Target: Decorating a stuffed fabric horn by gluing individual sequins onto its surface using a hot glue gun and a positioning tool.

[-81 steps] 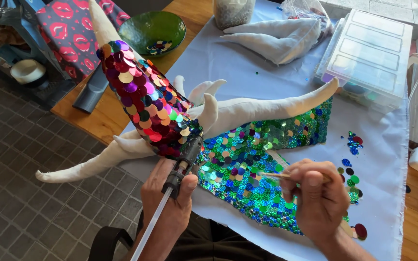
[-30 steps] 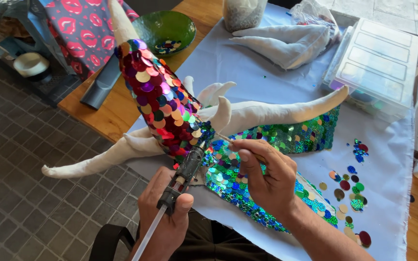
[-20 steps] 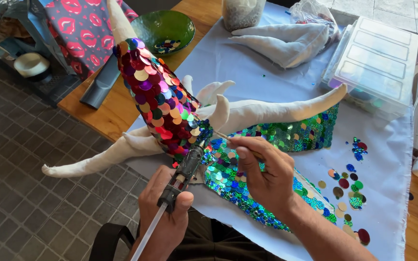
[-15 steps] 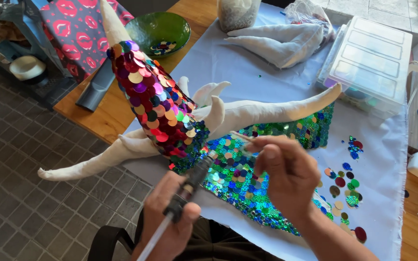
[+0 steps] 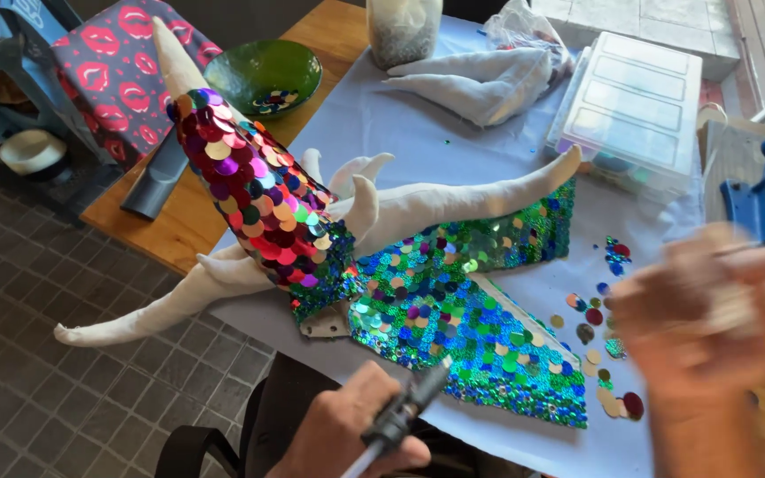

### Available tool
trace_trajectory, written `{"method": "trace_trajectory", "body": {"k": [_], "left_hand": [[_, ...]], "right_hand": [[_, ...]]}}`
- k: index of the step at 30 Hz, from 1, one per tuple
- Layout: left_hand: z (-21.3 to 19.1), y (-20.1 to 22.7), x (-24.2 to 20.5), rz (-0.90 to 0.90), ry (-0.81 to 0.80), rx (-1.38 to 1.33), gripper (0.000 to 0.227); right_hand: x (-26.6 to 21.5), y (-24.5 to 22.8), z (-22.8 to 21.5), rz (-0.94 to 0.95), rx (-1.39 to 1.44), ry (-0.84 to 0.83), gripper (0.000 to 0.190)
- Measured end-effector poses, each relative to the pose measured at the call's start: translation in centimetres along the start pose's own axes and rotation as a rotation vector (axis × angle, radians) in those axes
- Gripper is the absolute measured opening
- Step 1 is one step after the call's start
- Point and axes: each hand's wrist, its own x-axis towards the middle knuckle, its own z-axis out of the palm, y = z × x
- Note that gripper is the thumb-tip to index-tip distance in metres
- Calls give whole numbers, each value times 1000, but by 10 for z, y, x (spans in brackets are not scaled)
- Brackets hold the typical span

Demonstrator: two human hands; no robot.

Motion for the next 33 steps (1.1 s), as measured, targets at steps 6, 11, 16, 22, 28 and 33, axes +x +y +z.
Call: {"method": "trace_trajectory", "body": {"k": [6,11,16,22,28,33], "left_hand": [[-7,16,-8,-149,-116,-62,58],[-25,39,4,-50,-306,-418,18],[6,41,-9,-160,-244,-232,12],[22,30,-15,-212,-198,-51,6],[29,20,-27,-294,-159,-47,10],[30,15,-30,-301,-120,-34,12]], "right_hand": [[-28,-53,-106,-261,-267,87,17],[-47,-34,-153,-386,-938,865,12],[-71,-17,-162,-222,-1428,899,9],[-48,0,-152,-46,-1530,721,21],[-27,6,-186,-47,-1626,742,23],[-15,14,-184,-43,-1661,624,18]]}}
